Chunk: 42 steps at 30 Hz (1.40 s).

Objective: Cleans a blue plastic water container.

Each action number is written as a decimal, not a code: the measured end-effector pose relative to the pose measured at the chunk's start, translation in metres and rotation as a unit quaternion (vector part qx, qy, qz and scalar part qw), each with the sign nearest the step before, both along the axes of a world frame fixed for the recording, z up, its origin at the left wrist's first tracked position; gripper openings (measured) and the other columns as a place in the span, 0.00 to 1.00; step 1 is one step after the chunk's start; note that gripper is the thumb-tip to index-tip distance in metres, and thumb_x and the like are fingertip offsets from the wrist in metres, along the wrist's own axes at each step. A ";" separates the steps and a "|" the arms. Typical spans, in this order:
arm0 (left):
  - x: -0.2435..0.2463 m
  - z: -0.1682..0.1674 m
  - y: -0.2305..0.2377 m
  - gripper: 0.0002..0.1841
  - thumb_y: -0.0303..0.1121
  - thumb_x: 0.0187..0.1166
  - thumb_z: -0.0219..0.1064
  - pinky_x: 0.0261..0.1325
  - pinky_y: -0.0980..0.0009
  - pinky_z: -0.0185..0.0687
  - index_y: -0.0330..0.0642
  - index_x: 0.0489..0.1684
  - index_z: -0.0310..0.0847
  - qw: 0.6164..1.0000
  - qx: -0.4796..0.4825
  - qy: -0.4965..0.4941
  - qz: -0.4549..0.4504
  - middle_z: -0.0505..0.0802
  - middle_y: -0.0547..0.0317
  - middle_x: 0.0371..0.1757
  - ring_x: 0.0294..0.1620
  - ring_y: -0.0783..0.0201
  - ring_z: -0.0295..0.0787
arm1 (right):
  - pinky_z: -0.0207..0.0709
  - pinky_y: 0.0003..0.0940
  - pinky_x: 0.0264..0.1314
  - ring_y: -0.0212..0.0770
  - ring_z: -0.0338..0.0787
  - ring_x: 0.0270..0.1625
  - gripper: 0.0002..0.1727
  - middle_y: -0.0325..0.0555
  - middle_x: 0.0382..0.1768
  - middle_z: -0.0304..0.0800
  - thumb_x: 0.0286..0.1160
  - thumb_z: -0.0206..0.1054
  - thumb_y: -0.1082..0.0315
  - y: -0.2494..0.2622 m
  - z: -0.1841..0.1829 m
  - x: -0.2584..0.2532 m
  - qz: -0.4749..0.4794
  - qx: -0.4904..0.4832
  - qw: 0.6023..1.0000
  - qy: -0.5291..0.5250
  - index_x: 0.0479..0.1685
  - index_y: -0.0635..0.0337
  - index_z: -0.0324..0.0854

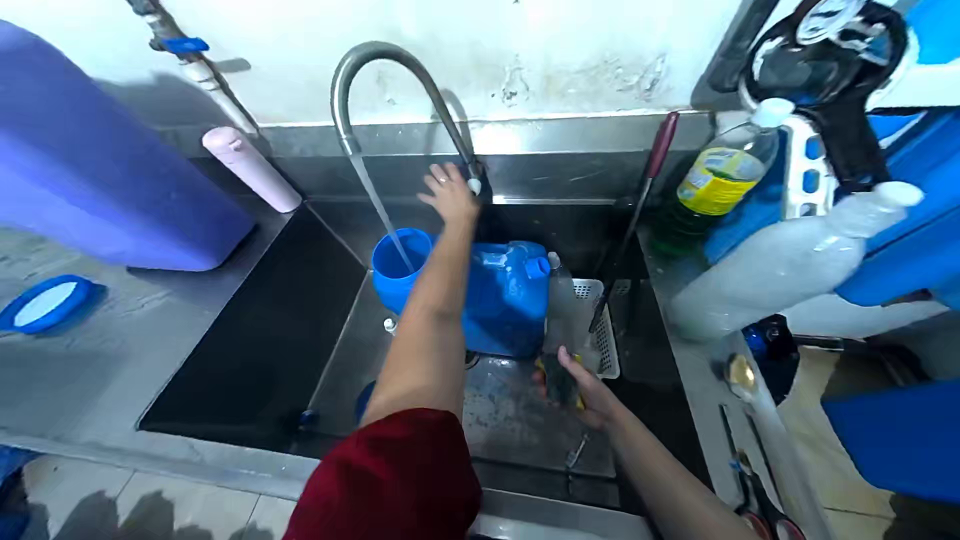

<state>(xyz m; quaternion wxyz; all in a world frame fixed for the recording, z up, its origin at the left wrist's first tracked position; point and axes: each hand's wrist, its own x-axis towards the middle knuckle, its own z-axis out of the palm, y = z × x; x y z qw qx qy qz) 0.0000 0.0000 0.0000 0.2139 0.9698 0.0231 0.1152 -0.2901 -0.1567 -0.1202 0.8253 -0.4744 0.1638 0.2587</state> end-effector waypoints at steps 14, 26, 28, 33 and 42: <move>-0.119 0.025 0.161 0.69 0.58 0.44 0.91 0.70 0.25 0.64 0.62 0.96 0.47 0.892 0.253 0.293 -0.233 0.59 0.27 0.90 0.84 0.22 0.59 | 0.70 0.67 0.76 0.67 0.85 0.70 0.24 0.70 0.60 0.89 0.82 0.63 0.58 0.125 0.082 0.142 -0.014 -0.673 0.630 -0.388 0.63 0.72 0.84; -0.144 -0.012 0.195 0.63 0.59 0.49 0.88 0.74 0.26 0.58 0.54 0.94 0.55 0.926 0.083 0.239 -0.282 0.60 0.21 0.86 0.85 0.22 0.54 | 0.65 0.65 0.82 0.67 0.85 0.72 0.19 0.68 0.62 0.90 0.87 0.55 0.68 0.194 0.068 0.134 0.014 -0.719 0.589 -0.368 0.59 0.72 0.88; -0.150 -0.018 0.198 0.65 0.60 0.46 0.89 0.75 0.26 0.59 0.55 0.94 0.56 0.928 0.081 0.218 -0.291 0.61 0.22 0.86 0.85 0.23 0.55 | 0.65 0.62 0.84 0.63 0.81 0.77 0.18 0.62 0.71 0.85 0.86 0.57 0.67 0.162 0.064 0.136 0.020 -0.709 0.604 -0.363 0.58 0.68 0.89; -0.153 -0.013 0.193 0.64 0.61 0.49 0.88 0.77 0.29 0.57 0.58 0.95 0.53 0.927 0.087 0.240 -0.275 0.58 0.23 0.89 0.87 0.24 0.52 | 0.61 0.64 0.85 0.71 0.73 0.80 0.21 0.70 0.73 0.80 0.89 0.53 0.67 0.143 0.057 0.116 -0.126 -0.741 0.589 -0.296 0.68 0.72 0.82; -0.145 -0.017 0.194 0.64 0.58 0.43 0.91 0.76 0.29 0.58 0.59 0.92 0.59 0.928 0.096 0.216 -0.288 0.63 0.24 0.86 0.84 0.25 0.58 | 0.58 0.69 0.85 0.74 0.81 0.72 0.21 0.76 0.62 0.86 0.87 0.51 0.69 0.134 0.022 0.089 0.039 -0.667 0.531 -0.521 0.60 0.77 0.85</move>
